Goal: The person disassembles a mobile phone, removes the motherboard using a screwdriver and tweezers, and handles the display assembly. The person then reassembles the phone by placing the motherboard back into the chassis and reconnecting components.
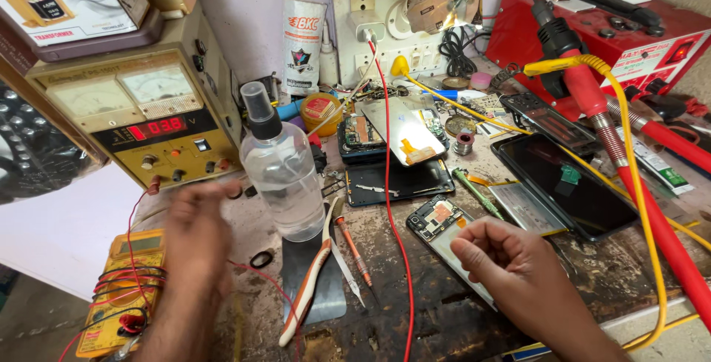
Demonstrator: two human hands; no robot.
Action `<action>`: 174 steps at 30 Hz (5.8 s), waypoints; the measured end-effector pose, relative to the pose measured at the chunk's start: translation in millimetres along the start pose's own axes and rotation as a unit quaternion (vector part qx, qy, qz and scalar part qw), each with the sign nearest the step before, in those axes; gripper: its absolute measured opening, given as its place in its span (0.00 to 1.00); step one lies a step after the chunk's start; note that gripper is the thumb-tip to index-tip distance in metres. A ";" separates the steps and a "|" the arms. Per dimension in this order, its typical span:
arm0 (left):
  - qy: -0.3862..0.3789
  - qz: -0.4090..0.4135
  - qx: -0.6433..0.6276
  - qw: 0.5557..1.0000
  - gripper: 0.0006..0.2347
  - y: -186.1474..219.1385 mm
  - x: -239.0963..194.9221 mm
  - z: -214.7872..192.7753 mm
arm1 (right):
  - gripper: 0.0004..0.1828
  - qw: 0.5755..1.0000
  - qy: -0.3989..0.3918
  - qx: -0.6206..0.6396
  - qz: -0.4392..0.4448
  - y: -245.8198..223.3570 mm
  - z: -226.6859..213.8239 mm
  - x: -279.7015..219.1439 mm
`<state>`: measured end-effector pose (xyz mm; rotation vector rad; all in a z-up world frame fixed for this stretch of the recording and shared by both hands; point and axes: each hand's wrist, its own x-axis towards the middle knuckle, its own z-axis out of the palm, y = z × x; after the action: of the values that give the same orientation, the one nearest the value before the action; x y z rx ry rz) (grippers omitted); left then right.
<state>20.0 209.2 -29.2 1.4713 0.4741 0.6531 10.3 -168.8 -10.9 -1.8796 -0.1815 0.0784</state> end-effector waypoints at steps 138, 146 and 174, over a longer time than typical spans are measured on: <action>-0.515 -0.207 -0.151 0.818 0.12 -10.0 -97.0 190.5 | 0.43 0.745 -0.258 0.615 0.033 197.3 -104.9 -11.2; -0.521 -0.284 -0.134 0.793 0.13 -15.3 -93.4 194.6 | 0.41 0.879 -0.200 0.418 0.111 198.0 -112.9 0.9; -0.443 -0.214 -0.213 0.844 0.21 -2.9 -81.6 192.6 | 0.29 0.985 0.090 0.148 0.010 127.2 -65.9 7.7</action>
<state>86.5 10.8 -28.3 1.0332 -0.0855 -0.2992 38.4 -267.9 -110.8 -1.5811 -0.0242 -0.0490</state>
